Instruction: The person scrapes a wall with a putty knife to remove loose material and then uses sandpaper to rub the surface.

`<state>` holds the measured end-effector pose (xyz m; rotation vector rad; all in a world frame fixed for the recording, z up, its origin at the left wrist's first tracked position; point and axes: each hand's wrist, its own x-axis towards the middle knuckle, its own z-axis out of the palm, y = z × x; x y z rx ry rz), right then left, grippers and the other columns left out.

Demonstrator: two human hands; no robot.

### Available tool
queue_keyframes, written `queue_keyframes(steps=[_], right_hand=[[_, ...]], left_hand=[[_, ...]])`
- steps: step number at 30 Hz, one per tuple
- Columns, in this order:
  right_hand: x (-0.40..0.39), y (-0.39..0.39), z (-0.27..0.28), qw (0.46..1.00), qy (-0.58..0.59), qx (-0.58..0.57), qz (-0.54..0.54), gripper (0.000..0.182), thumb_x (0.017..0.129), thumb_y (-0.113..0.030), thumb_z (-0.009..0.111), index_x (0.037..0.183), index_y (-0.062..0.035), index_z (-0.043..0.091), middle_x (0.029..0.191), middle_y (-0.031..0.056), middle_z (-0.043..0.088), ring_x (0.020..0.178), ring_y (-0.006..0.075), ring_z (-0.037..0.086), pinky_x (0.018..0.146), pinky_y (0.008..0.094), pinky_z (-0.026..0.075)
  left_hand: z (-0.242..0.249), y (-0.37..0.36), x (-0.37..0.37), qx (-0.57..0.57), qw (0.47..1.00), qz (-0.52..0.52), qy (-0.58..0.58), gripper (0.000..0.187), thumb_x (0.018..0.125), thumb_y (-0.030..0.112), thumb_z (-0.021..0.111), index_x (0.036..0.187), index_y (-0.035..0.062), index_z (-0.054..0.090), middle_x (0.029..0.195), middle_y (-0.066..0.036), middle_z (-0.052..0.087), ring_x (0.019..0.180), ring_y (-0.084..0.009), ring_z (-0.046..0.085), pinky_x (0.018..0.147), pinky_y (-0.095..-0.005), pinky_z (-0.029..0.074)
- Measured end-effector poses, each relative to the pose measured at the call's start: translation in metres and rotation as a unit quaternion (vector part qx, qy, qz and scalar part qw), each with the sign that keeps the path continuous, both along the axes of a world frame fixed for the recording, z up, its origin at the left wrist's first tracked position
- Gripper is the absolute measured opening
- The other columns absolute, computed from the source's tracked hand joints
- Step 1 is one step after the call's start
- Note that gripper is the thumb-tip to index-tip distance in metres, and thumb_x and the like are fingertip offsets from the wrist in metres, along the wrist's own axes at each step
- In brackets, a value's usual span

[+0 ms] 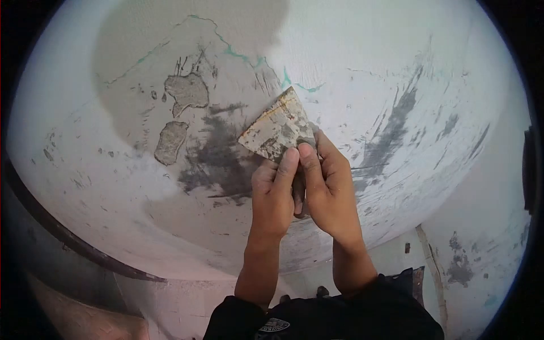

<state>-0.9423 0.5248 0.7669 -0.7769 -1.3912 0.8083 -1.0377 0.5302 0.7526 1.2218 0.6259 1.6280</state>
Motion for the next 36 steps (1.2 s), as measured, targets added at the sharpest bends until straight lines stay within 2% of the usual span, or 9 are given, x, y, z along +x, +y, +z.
queue_keyframes(steps=[2,5,7,15,24,28,29,32,36], right_hand=[[0.001,0.003,-0.002,0.999,-0.034,0.023,-0.028,0.021,0.1,-0.013,0.047,0.112,0.0015,0.056,0.073,0.0154,0.059,0.056,0.0212,0.058,0.055,0.0325,0.045],[0.001,0.003,-0.003,0.997,-0.055,0.04,-0.044,0.019,0.099,-0.012,0.047,0.109,0.0021,0.055,0.076,0.0193,0.057,0.064,0.0289,0.059,0.06,0.0357,0.045],[-0.001,0.005,0.001,0.999,-0.031,0.027,-0.026,0.017,0.099,-0.012,0.047,0.105,0.0024,0.054,0.075,0.0198,0.056,0.063,0.0278,0.056,0.061,0.0352,0.045],[-0.006,0.013,0.011,0.999,-0.003,0.034,-0.006,0.019,0.099,-0.013,0.047,0.1,0.0047,0.053,0.07,0.018,0.054,0.064,0.0162,0.049,0.06,0.0316,0.043],[0.002,0.007,0.012,1.0,-0.006,0.014,0.005,0.023,0.1,-0.011,0.045,0.113,0.006,0.054,0.082,0.0172,0.059,0.074,0.0126,0.052,0.066,0.0284,0.045],[0.002,0.001,0.013,1.0,-0.003,0.001,0.005,0.021,0.099,-0.01,0.046,0.112,0.0059,0.053,0.08,0.0183,0.056,0.071,0.0158,0.051,0.065,0.0294,0.045],[0.003,0.001,0.009,1.0,0.005,-0.001,0.005,0.021,0.099,-0.01,0.047,0.11,0.0059,0.053,0.079,0.0184,0.055,0.07,0.0168,0.05,0.065,0.0297,0.044],[0.002,0.007,0.009,1.0,-0.002,0.005,0.001,0.019,0.099,-0.009,0.047,0.108,0.0057,0.052,0.075,0.0178,0.054,0.067,0.017,0.049,0.062,0.0308,0.044],[0.001,0.0,0.013,1.0,-0.001,-0.006,0.004,0.019,0.099,-0.01,0.047,0.108,0.0056,0.052,0.074,0.0165,0.054,0.067,0.0162,0.049,0.062,0.0302,0.044]], left_hand=[[-0.006,0.003,0.001,0.002,1.0,-0.017,-0.026,0.028,0.101,0.027,0.052,0.097,0.0011,0.062,0.062,0.003,0.053,0.046,-0.0023,0.042,0.038,-0.0209,0.031],[-0.015,0.004,0.007,0.015,0.996,0.036,-0.078,0.025,0.101,0.022,0.052,0.102,-0.0006,0.063,0.08,-0.001,0.061,0.067,-0.0049,0.054,0.058,-0.0205,0.042],[-0.016,0.006,0.005,0.025,0.997,0.055,-0.051,0.025,0.1,0.021,0.053,0.096,-0.0003,0.065,0.084,-0.003,0.062,0.076,-0.0068,0.057,0.068,-0.0231,0.045],[0.001,0.012,0.003,0.018,0.997,0.051,-0.063,0.025,0.1,0.021,0.053,0.095,-0.0016,0.065,0.085,-0.001,0.062,0.076,-0.0061,0.056,0.066,-0.0216,0.043],[0.004,0.007,0.005,-0.013,0.999,0.043,-0.019,0.029,0.101,0.021,0.051,0.089,-0.0014,0.065,0.081,-0.001,0.062,0.072,-0.0044,0.055,0.059,-0.0216,0.042],[0.002,0.004,-0.009,0.077,0.988,-0.116,-0.06,0.029,0.1,0.02,0.051,0.091,-0.0028,0.065,0.084,-0.002,0.064,0.073,-0.0046,0.055,0.06,-0.0208,0.041],[-0.002,0.001,0.0,0.044,0.998,-0.039,-0.035,0.029,0.1,0.02,0.051,0.092,-0.0032,0.065,0.083,-0.002,0.064,0.071,-0.005,0.055,0.058,-0.021,0.041],[0.001,0.004,0.006,0.008,0.999,0.037,-0.032,0.029,0.1,0.02,0.051,0.096,-0.0048,0.065,0.083,-0.003,0.063,0.069,-0.0071,0.056,0.054,-0.0218,0.042],[0.001,0.009,-0.003,0.173,0.98,0.081,0.062,0.03,0.1,0.02,0.05,0.088,-0.0032,0.065,0.073,-0.002,0.06,0.062,-0.007,0.053,0.052,-0.0231,0.039]])
